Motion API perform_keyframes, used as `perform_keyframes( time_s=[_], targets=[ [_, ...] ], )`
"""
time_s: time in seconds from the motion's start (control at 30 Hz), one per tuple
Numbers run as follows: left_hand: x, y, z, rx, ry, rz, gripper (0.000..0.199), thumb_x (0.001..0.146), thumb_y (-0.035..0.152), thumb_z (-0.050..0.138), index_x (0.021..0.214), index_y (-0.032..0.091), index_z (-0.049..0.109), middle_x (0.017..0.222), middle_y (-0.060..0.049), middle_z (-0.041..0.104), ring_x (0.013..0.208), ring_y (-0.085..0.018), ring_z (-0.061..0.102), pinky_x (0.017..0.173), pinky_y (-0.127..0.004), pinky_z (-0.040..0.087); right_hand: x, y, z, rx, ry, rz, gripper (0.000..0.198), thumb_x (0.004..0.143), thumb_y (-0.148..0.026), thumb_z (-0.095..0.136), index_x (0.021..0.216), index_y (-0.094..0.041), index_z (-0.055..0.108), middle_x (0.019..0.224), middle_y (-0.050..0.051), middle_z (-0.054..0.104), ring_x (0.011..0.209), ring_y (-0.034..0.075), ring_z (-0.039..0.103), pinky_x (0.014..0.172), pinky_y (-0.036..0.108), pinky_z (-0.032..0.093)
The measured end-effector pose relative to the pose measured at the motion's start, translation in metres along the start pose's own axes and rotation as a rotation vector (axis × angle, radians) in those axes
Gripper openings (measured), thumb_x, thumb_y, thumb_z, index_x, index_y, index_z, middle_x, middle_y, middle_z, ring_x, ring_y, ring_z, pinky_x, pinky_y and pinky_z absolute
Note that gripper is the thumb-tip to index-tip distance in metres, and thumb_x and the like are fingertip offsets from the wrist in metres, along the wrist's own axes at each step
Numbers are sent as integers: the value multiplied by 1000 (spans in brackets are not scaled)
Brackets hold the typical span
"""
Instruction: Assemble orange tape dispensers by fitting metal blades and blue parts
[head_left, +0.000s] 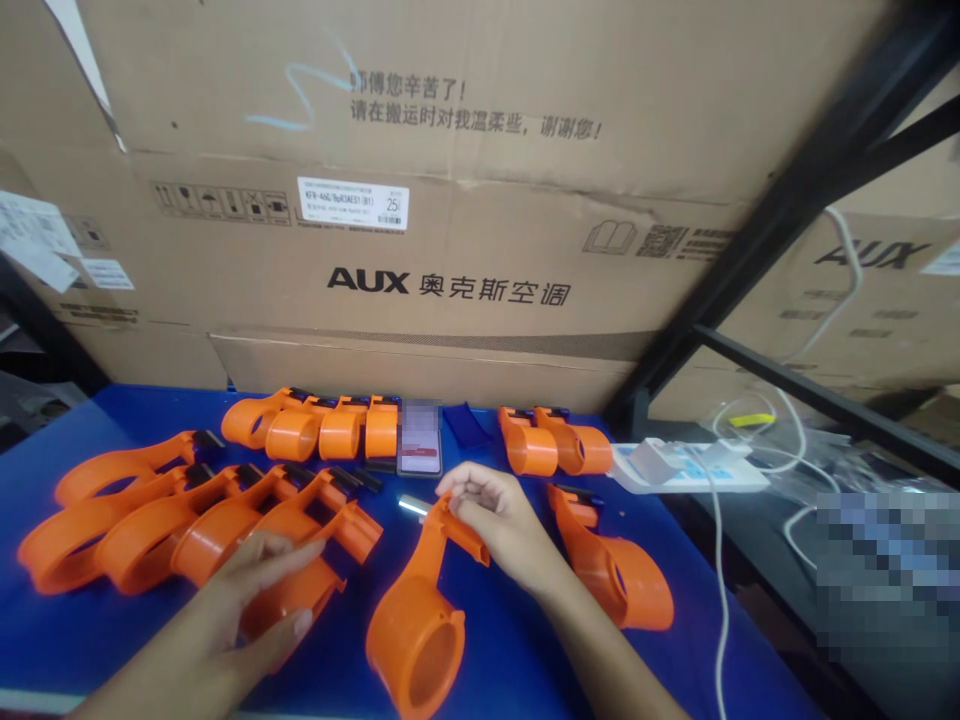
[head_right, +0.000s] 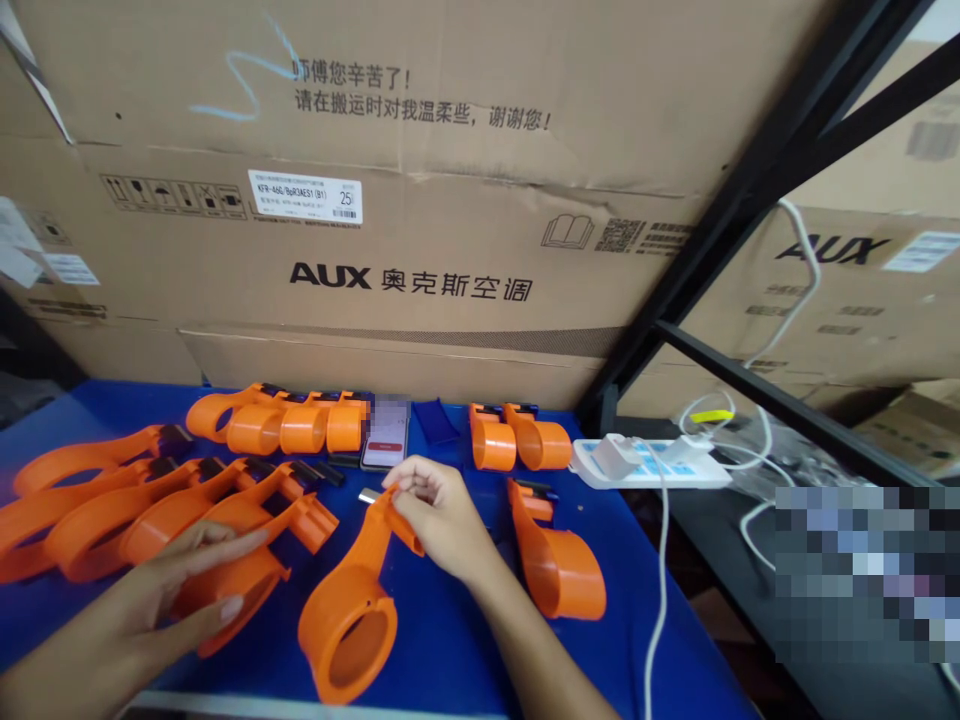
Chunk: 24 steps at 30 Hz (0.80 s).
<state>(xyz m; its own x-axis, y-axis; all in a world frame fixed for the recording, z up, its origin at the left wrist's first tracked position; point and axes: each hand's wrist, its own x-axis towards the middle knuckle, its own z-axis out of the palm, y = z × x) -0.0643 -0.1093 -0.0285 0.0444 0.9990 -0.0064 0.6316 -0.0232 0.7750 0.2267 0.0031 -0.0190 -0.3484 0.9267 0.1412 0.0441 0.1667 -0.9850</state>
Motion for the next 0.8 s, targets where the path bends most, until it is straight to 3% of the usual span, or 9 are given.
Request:
perform_keyframes(
  time_s=[0.3,0.57,0.8],
  targets=[
    [3,-17,-9,181,40,68,52,89,53,61,140,44,61,130,-6,68,123,-39,62,98,-58,54,1,4,-2,-14,23,14,8,85,-19,61,86,-19,69,73,-2,62,66,12,56,61,24,43],
    [8,-21,-5,334,54,113,55,92,53,59,145,38,57,131,-8,66,119,-35,65,104,-57,51,0,5,1,5,26,11,11,87,-26,67,92,-19,73,78,2,70,71,14,64,63,25,52],
    [4,-31,-1,626,74,224,56,89,56,61,142,37,61,144,-9,62,127,-41,60,107,-61,47,-1,8,4,117,-26,97,22,92,-36,67,104,-19,74,81,1,72,46,7,52,39,19,47]
  ],
)
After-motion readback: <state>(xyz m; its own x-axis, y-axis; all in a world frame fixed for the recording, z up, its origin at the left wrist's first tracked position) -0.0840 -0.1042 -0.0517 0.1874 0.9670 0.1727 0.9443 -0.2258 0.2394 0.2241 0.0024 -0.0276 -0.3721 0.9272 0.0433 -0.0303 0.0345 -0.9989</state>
